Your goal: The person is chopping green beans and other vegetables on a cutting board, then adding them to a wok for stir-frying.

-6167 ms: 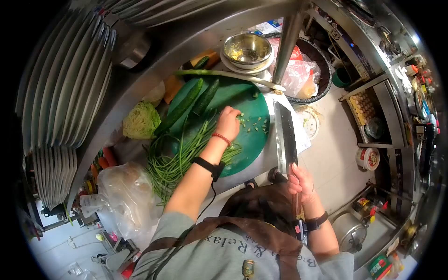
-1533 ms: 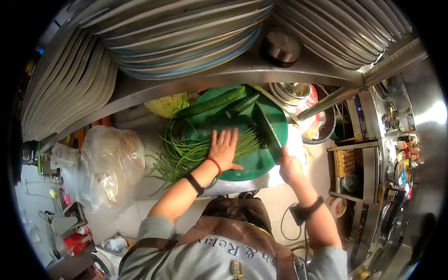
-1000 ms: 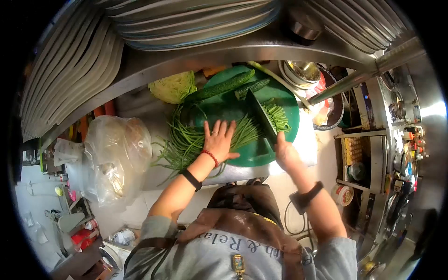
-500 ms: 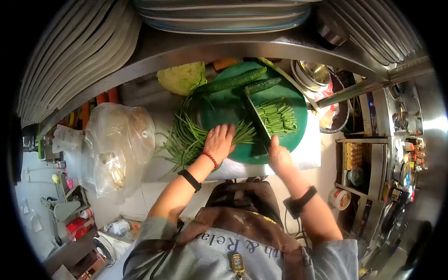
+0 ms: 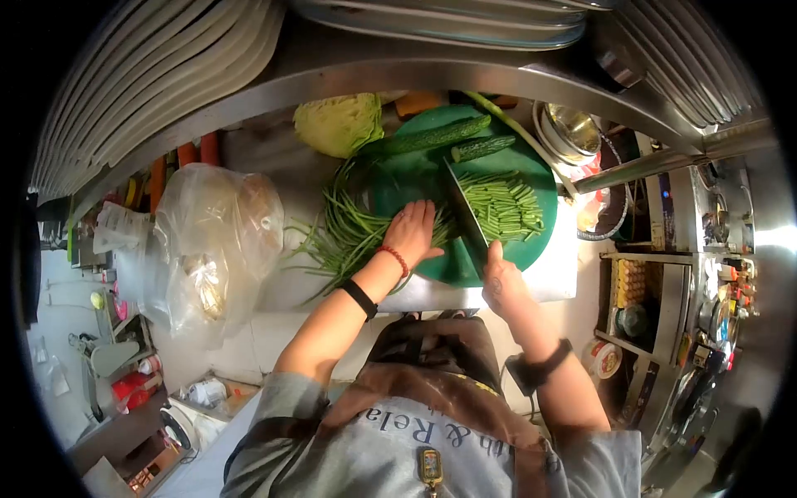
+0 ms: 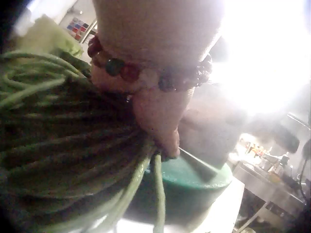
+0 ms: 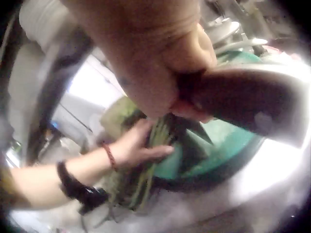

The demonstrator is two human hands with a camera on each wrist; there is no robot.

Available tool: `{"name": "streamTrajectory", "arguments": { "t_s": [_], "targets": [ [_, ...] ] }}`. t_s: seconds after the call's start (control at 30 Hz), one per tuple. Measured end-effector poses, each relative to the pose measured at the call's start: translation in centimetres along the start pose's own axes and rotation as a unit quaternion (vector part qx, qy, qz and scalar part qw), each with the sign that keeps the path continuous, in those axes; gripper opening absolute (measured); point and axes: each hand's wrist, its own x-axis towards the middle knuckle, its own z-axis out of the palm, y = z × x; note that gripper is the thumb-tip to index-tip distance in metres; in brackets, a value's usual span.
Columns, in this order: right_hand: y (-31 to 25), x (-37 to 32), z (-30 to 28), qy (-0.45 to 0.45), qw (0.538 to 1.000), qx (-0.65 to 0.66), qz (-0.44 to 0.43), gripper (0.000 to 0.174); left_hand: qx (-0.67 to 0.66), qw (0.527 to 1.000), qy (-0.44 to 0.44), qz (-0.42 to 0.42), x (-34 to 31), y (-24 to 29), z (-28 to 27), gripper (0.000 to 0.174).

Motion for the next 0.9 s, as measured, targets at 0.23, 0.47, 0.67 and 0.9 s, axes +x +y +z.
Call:
{"name": "streamTrajectory", "arguments": {
  "t_s": [0.23, 0.47, 0.67, 0.9],
  "targets": [
    [0.9, 1.0, -4.1, 0.051, 0.995, 0.063, -0.061, 0.029, 0.055, 0.996, 0.024, -0.063, -3.8, -0.5, -3.8, 0.113],
    [-3.6, -3.7, -5.8, -0.002, 0.999, 0.021, -0.050, 0.034, 0.038, 0.998, 0.034, -0.029, -3.1, -1.4, -0.8, 0.085],
    [-2.3, 0.5, 1.7, -0.038, 0.999, -0.003, 0.007, 0.034, 0.064, 0.996, 0.058, -0.022, -3.8, -0.6, -0.8, 0.070],
    [-1.0, -0.2, -5.5, 0.064, 0.993, 0.045, -0.091, 0.029, 0.082, 0.992, 0.094, -0.012, -0.2, -0.2, 1.6, 0.068]
  ]
}}
